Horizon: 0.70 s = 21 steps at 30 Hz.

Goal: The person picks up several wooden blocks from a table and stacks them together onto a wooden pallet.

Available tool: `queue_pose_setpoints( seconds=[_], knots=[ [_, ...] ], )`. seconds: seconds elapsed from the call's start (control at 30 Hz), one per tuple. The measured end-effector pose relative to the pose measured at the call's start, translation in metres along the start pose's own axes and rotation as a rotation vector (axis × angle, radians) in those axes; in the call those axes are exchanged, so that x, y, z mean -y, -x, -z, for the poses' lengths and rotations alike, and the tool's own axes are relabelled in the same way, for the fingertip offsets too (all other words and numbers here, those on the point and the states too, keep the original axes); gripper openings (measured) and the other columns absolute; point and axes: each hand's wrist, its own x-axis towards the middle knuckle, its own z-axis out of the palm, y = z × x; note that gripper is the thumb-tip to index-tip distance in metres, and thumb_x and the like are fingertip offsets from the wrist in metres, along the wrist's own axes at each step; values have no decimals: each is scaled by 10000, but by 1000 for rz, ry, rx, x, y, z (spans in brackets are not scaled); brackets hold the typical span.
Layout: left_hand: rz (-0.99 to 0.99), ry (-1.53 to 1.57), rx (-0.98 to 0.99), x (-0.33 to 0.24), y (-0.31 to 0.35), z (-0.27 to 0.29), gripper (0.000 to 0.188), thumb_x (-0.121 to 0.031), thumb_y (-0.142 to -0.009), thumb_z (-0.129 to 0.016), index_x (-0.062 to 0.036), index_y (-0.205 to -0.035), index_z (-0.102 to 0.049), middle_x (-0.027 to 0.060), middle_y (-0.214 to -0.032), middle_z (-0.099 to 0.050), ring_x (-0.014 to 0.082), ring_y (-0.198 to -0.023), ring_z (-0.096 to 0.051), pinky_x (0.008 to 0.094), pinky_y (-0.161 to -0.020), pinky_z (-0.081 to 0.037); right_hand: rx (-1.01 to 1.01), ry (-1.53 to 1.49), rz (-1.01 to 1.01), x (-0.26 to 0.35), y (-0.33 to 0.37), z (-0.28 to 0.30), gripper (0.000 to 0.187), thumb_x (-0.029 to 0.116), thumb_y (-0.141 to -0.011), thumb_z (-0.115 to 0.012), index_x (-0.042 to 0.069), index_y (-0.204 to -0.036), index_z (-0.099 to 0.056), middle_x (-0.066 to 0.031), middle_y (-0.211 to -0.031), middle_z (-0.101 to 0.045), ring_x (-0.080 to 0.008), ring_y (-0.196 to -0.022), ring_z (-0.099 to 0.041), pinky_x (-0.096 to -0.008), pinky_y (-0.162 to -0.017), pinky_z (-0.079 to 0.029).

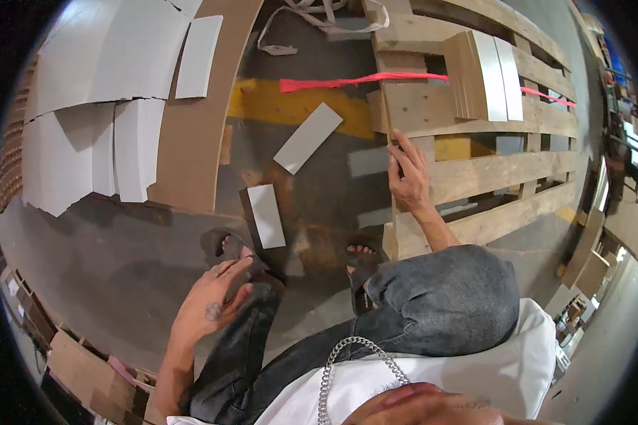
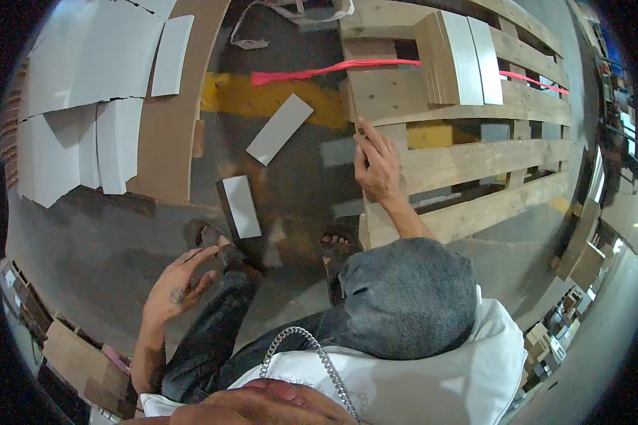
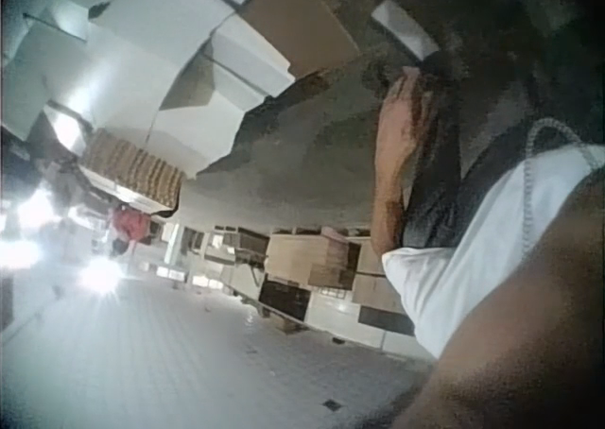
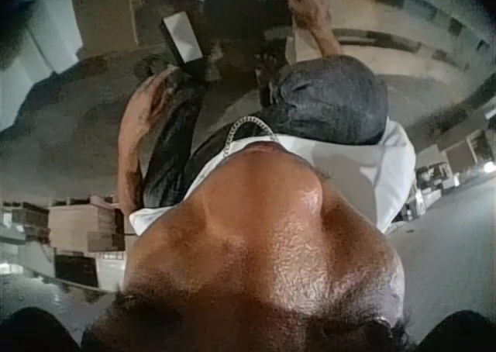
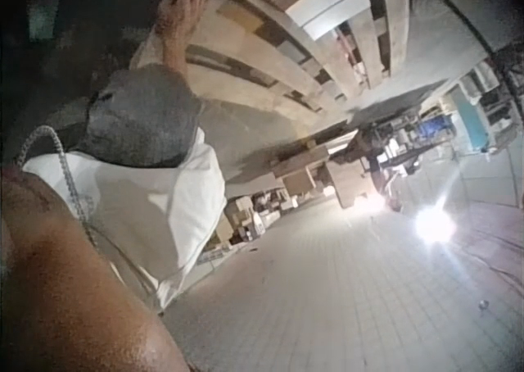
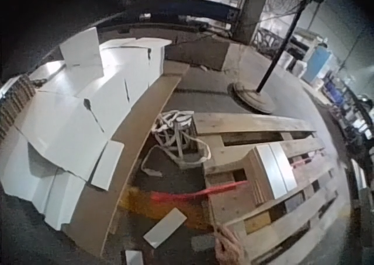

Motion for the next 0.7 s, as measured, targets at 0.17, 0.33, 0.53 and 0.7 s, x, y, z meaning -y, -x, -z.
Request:
queue_pose_setpoints(
  seconds=[0.17, 0.33, 0.53, 0.7],
  knots=[
    [0, -67, 0, 3, 3, -2, 414, -199, -911, -578, -82, -1300, -496, 194, -1200, -568, 394, -930, -584, 422, -795, -475, -19, -15, 0, 0, 0, -2, 199, -32, -800, -591, -25, -989, -650, -130, -1289, -572, -314, -1036, -598, -384, -854, -466],
    [-45, -97, -10, 11, 2, -5, 418, -180, -906, -584, -78, -1301, -495, 201, -1216, -561, 385, -975, -588, 395, -810, -486, -3, 4, -16, 2, 1, -3, 196, -34, -796, -592, -22, -982, -654, -126, -1292, -571, -313, -1028, -599, -384, -843, -470],
    [-33, -83, 11, 0, 2, 0, 407, -174, -908, -582, -66, -1292, -503, 187, -1252, -554, 382, -981, -591, 389, -803, -492, -52, 17, 28, 0, -4, 1, 206, -7, -767, -615, -7, -968, -659, -87, -1284, -577, -285, -952, -609, -385, -790, -476],
    [20, -47, 58, 1, -7, -3, 364, -166, -913, -569, -51, -1256, -532, 187, -1256, -555, 387, -954, -592, 390, -805, -485, -40, -16, -4, 1, -4, 1, 186, 6, -763, -625, 7, -947, -653, -95, -1261, -588, -290, -959, -611, -394, -825, -478]
  ],
)
